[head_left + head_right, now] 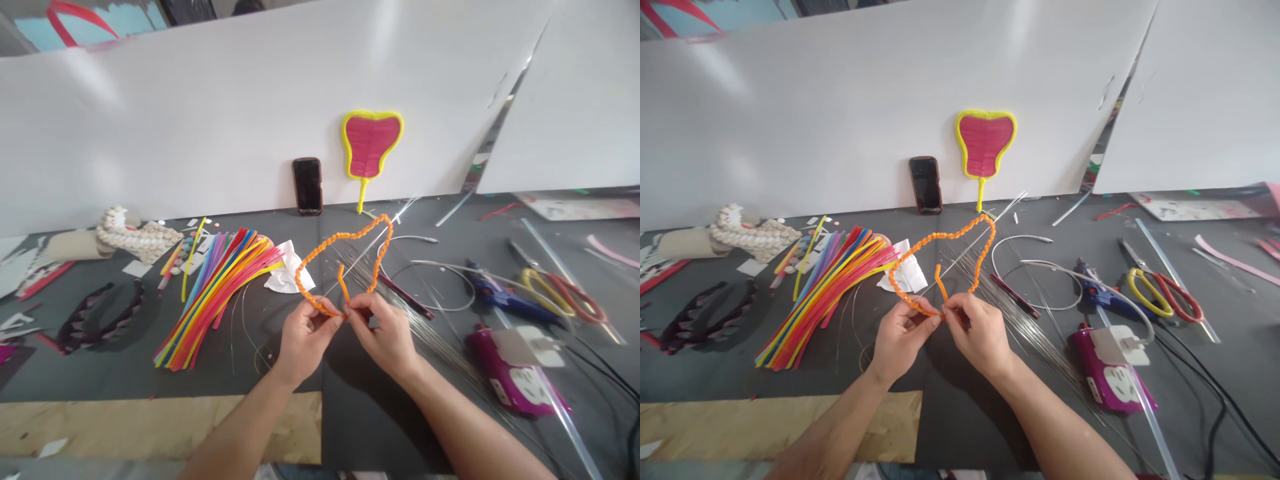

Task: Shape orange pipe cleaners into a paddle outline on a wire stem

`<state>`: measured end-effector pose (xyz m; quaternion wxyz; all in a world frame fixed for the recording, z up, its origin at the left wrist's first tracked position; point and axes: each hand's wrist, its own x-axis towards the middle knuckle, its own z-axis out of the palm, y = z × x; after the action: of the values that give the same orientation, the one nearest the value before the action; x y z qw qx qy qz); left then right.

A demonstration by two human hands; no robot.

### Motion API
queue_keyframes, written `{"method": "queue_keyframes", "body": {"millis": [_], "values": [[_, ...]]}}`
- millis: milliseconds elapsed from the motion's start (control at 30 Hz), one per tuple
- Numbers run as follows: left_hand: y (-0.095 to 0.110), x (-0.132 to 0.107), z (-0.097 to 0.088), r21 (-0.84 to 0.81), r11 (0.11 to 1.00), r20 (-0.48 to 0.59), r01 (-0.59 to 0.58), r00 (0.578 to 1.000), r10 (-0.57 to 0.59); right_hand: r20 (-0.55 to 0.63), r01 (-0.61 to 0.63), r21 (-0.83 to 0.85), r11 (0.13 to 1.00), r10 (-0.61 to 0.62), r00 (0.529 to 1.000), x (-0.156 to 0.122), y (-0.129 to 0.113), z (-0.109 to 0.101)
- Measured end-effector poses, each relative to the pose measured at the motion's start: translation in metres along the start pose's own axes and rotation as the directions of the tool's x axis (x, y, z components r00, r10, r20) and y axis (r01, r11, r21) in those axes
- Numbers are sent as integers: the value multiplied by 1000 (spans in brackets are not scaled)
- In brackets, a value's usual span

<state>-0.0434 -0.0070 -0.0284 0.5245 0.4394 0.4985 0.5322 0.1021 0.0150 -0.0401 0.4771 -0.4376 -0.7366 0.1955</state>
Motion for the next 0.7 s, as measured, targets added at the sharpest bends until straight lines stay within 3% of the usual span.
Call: {"method": "queue_keyframes", "body": {"millis": [200,333,500,700], "values": [[0,4,-2,-147,986,-11,77,997,-80,108,193,-7,981,-191,976,5,4,-7],[2,5,-5,-174,981,-39,85,995,-94,186,263,-13,965,-256,948,7,6,-9],[1,5,-6,-142,987,-59,71,995,-81,224,281,-41,959,-265,938,10,7,-10],[3,3,-4,-87,994,-17,60,998,-62,282,242,-184,953,-184,941,11,7,-12]]}}
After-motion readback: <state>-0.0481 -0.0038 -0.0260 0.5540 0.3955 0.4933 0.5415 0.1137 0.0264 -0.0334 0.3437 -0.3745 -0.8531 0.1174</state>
